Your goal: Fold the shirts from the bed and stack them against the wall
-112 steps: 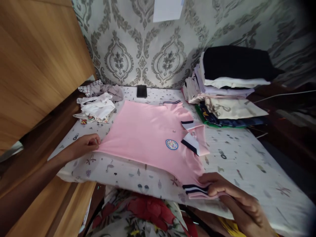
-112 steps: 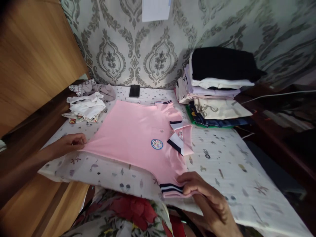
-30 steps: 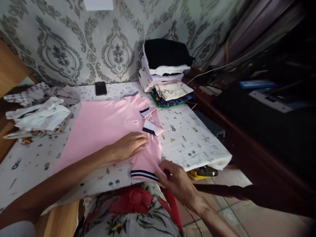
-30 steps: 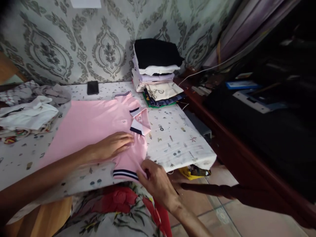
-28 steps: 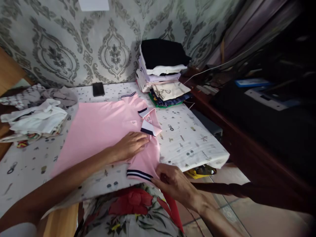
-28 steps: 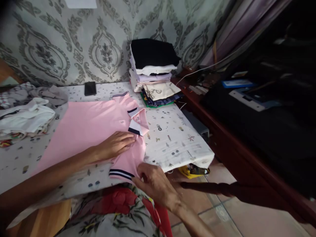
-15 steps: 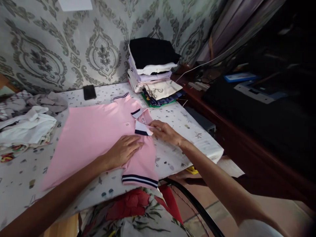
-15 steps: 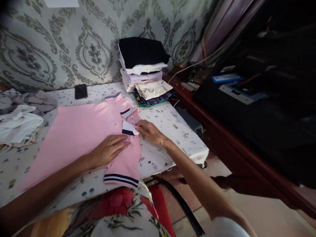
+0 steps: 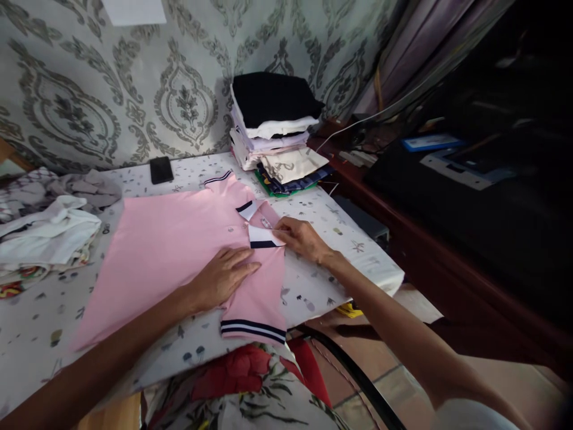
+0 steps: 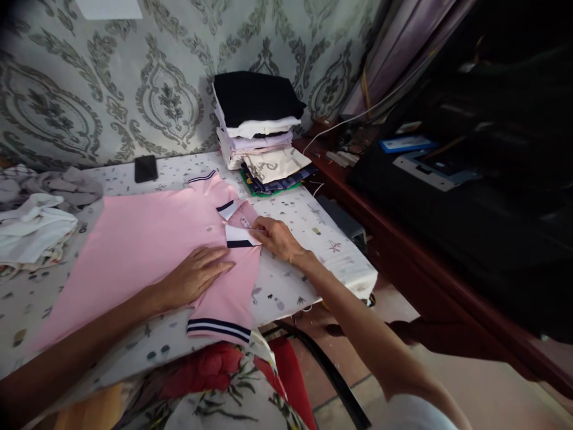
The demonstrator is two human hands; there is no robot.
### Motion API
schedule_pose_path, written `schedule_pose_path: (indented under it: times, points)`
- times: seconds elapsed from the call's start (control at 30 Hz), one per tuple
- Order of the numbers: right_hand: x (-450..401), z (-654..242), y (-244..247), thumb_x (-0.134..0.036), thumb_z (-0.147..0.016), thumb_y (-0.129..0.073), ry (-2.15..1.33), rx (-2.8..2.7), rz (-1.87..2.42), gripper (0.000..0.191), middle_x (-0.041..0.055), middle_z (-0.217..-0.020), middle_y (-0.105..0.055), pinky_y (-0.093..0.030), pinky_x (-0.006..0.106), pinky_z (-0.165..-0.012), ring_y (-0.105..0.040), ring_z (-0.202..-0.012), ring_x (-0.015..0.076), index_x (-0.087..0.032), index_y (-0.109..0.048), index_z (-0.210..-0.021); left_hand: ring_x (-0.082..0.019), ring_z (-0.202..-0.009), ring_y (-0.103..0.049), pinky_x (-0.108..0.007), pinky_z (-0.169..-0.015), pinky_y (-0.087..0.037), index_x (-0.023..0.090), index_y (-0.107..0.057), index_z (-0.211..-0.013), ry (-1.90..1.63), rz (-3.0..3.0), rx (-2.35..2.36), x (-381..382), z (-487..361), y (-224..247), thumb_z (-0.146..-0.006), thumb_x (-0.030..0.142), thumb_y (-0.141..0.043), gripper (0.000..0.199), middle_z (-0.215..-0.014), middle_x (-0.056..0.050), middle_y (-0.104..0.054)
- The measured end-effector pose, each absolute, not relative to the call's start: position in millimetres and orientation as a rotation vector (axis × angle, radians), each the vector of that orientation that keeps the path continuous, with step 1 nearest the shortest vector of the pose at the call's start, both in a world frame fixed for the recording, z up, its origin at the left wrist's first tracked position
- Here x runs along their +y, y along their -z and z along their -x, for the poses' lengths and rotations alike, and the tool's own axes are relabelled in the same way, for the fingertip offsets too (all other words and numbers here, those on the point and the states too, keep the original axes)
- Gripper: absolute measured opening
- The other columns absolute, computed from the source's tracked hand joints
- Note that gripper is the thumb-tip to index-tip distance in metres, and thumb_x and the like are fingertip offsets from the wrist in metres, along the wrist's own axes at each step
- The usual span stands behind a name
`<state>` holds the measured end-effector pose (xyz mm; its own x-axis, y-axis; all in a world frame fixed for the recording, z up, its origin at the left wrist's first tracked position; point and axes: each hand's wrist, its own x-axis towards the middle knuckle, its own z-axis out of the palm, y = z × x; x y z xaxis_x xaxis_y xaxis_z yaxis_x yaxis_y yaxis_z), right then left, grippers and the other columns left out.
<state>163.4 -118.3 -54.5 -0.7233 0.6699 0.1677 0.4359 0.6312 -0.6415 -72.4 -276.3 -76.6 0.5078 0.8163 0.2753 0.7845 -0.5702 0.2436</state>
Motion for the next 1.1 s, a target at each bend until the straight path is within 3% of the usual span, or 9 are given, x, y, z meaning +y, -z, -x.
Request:
schedule_pose_path:
  times: [0.2,0.33,0.4,0.53,0.6,0.73,0.83,0.93,1.1]
  points:
    - [-128.1,-159.8,72.1,-0.033,-0.098,-0.047,-0.453,-2.432,0.887,0.024,0.0096,-0.096,-0.069,-0.046,0.034,-0.081,-0.061,-0.089,0.0223,-0.020,-0.066,-0.104,-0.029,-0.136,-0.047,-0.053,-0.113,-0.033,0.023,-0.062,-0.131,-0.554,-2.623,1.227,-301.4,56.9,47.9,-0.104,0.035,-0.041,0.036,-0.144,-0.014,-0.056]
    - [-131.2,-157.0,69.6,-0.035,-0.100,-0.044,-0.321,-2.491,0.872,0.030,0.0103,-0.098,-0.072,-0.044,0.041,-0.087,-0.062,-0.094,0.0251,-0.020,-0.067,-0.108,-0.027,-0.119,-0.057,-0.045,-0.108,-0.038,0.023,-0.061,-0.129,-0.487,-2.647,0.901,-328.5,34.8,24.8,-0.092,0.056,-0.060,0.050,-0.132,-0.012,-0.063]
    - [-132.6,-154.1,66.3,-0.040,-0.099,-0.046,-0.245,-2.540,0.869,0.030,0.0099,-0.100,-0.073,-0.042,0.044,-0.091,-0.062,-0.097,0.0263,-0.020,-0.067,-0.109,-0.027,-0.111,-0.059,-0.043,-0.099,-0.043,0.021,-0.059,-0.127,-0.393,-2.697,0.916,-338.7,27.2,22.4,-0.091,0.051,-0.064,0.048,-0.124,-0.012,-0.066]
    - [-133.3,-145.1,65.0,-0.040,-0.098,-0.051,-0.157,-2.610,0.880,0.025,0.0085,-0.095,-0.074,-0.040,0.043,-0.090,-0.062,-0.096,0.0265,-0.022,-0.067,-0.094,-0.024,-0.093,-0.060,-0.035,-0.078,-0.047,0.016,-0.061,-0.105,-0.228,-2.774,1.085,-344.9,23.0,27.1,-0.094,0.020,-0.056,0.012,-0.101,-0.010,-0.067]
    - [-132.8,-140.8,66.6,-0.035,-0.097,-0.052,-0.150,-2.603,0.903,0.021,0.0083,-0.093,-0.073,-0.041,0.043,-0.090,-0.062,-0.095,0.0264,-0.021,-0.066,-0.091,-0.021,-0.086,-0.059,-0.032,-0.074,-0.047,0.016,-0.059,-0.096,-0.274,-2.701,1.102,-343.3,24.3,26.7,-0.094,0.014,-0.052,0.008,-0.095,-0.008,-0.066]
    - [-137.0,-138.4,67.8,-0.029,-0.094,-0.055,-0.137,-2.538,0.889,0.019,0.0112,-0.104,-0.072,-0.043,0.045,-0.092,-0.061,-0.104,0.0297,-0.019,-0.068,-0.104,-0.018,-0.087,-0.060,-0.029,-0.079,-0.049,0.018,-0.058,-0.093,-0.387,-2.464,1.113,-341.9,30.9,19.3,-0.097,0.013,-0.046,0.014,-0.095,-0.006,-0.066]
    - [-152.6,-147.2,64.2,-0.028,-0.095,-0.053,-0.133,-2.461,0.791,0.028,0.0147,-0.121,-0.067,-0.044,0.049,-0.096,-0.057,-0.115,0.0321,-0.019,-0.065,-0.119,-0.018,-0.096,-0.061,-0.030,-0.090,-0.048,0.019,-0.060,-0.102,-0.446,-2.338,1.132,-347.9,45.6,14.5,-0.100,0.020,-0.046,0.014,-0.101,-0.006,-0.067]
    - [-181.6,-168.7,58.8,-0.028,-0.097,-0.052,-0.235,-2.491,0.585,0.028,0.0123,-0.123,-0.066,-0.047,0.049,-0.098,-0.059,-0.114,0.0291,-0.023,-0.064,-0.122,-0.018,-0.105,-0.060,-0.029,-0.094,-0.047,0.021,-0.059,-0.114,-0.479,-2.219,1.236,-361.2,74.4,9.9,-0.100,0.026,-0.047,0.019,-0.112,-0.006,-0.066]
    - [-238.4,-207.7,55.9,-0.046,-0.091,-0.065,-0.409,-2.697,0.230,0.050,0.0133,-0.124,-0.066,-0.052,0.047,-0.098,-0.060,-0.117,0.0282,-0.021,-0.056,-0.134,-0.021,-0.100,-0.060,-0.030,-0.087,-0.048,0.022,-0.062,-0.103,-0.212,-2.190,1.640,-396.7,138.5,5.7,-0.093,0.030,-0.053,0.016,-0.106,-0.005,-0.066]
